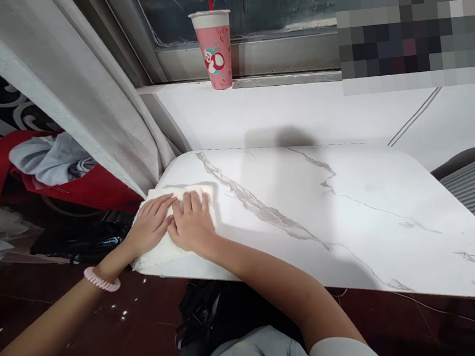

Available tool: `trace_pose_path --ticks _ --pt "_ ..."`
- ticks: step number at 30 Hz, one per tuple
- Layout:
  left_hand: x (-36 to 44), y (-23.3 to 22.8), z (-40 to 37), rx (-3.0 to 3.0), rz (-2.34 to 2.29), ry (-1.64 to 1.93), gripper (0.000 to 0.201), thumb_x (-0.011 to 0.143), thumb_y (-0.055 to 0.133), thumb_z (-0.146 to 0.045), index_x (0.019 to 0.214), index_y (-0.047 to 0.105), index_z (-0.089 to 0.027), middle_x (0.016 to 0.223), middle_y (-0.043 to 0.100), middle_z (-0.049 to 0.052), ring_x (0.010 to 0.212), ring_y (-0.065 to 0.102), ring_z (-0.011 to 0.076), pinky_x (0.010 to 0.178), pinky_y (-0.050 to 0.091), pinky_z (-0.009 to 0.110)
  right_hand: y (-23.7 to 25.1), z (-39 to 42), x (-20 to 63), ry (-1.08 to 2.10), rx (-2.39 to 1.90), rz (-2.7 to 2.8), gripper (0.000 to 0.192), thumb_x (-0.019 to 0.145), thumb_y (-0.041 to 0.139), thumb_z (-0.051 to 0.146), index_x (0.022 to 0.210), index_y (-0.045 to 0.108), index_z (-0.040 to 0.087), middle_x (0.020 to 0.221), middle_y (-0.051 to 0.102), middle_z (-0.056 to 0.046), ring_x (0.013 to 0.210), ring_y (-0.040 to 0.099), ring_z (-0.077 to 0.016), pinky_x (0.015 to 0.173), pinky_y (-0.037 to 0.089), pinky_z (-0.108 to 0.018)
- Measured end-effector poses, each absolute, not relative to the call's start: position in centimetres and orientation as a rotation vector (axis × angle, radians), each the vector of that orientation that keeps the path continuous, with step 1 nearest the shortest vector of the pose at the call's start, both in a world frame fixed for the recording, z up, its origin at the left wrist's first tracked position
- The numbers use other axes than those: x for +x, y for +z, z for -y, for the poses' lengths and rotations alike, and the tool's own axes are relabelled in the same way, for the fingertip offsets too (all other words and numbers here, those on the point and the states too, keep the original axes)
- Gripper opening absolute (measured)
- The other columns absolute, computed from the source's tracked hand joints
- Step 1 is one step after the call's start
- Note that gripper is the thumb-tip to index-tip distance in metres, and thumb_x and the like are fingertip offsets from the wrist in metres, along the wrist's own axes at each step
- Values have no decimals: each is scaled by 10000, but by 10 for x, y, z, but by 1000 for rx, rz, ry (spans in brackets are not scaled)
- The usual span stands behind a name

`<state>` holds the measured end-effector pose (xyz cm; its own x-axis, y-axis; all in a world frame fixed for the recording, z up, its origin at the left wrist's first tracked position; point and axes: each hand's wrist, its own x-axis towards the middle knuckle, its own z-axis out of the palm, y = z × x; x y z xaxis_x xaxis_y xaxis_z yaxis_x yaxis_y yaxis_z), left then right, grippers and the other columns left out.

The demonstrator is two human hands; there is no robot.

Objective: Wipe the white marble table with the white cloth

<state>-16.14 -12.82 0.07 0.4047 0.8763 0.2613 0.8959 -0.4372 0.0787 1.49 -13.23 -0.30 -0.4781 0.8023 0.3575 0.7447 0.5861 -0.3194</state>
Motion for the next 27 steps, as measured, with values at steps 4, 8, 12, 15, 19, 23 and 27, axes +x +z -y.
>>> trace_pose_path --ticks 4,8,12,15,19,23,27 --pt "-157 0 76 -2547 1662 -436 484 969 284 -364 1356 470 -141 1416 511 159 1325 432 291 1123 303 491 -4 78 15 163 -1253 2339 484 970 427 318 1394 486 91 1495 421 -205 1405 314 -349 1172 157 -570" --pt "-145 -2 24 -2529 1700 -449 462 958 310 -341 1348 477 -158 1421 512 141 1336 423 278 1132 292 477 -5 28 22 176 -1299 2307 446 971 424 291 1372 510 116 1486 435 -175 1399 318 -321 1177 157 -546" --pt "-127 -2 -14 -2522 1692 -453 452 954 315 -314 1339 490 -154 1428 511 136 1338 421 273 1136 284 469 -4 -7 37 167 -1337 2282 418 969 429 268 1355 525 140 1475 452 -149 1390 328 -289 1182 160 -516" --pt "-111 -2 -35 -2534 1687 -468 450 952 323 -296 1343 494 -153 1428 516 133 1336 427 268 1137 282 463 -4 -25 49 159 -1375 2271 419 968 432 264 1362 522 158 1471 460 -134 1387 335 -273 1183 163 -502" --pt "-94 -1 -54 -2560 1672 -491 447 957 328 -288 1354 490 -162 1433 517 122 1345 424 255 1141 277 453 -7 -38 61 150 -1447 2204 419 964 419 239 1361 525 157 1472 466 -133 1388 342 -267 1183 164 -504" --pt "-84 0 -53 -2578 1637 -499 447 973 301 -279 1362 486 -157 1441 510 123 1349 421 248 1150 267 457 -9 -34 67 107 -1464 2122 416 959 414 235 1346 540 146 1455 485 -142 1379 360 -275 1180 172 -507" --pt "-76 2 -30 -2600 1597 -486 455 982 275 -274 1365 483 -146 1448 504 127 1358 414 251 1157 263 468 -9 -9 73 94 -1484 2108 409 967 399 230 1337 546 136 1445 492 -149 1380 361 -281 1174 180 -512"
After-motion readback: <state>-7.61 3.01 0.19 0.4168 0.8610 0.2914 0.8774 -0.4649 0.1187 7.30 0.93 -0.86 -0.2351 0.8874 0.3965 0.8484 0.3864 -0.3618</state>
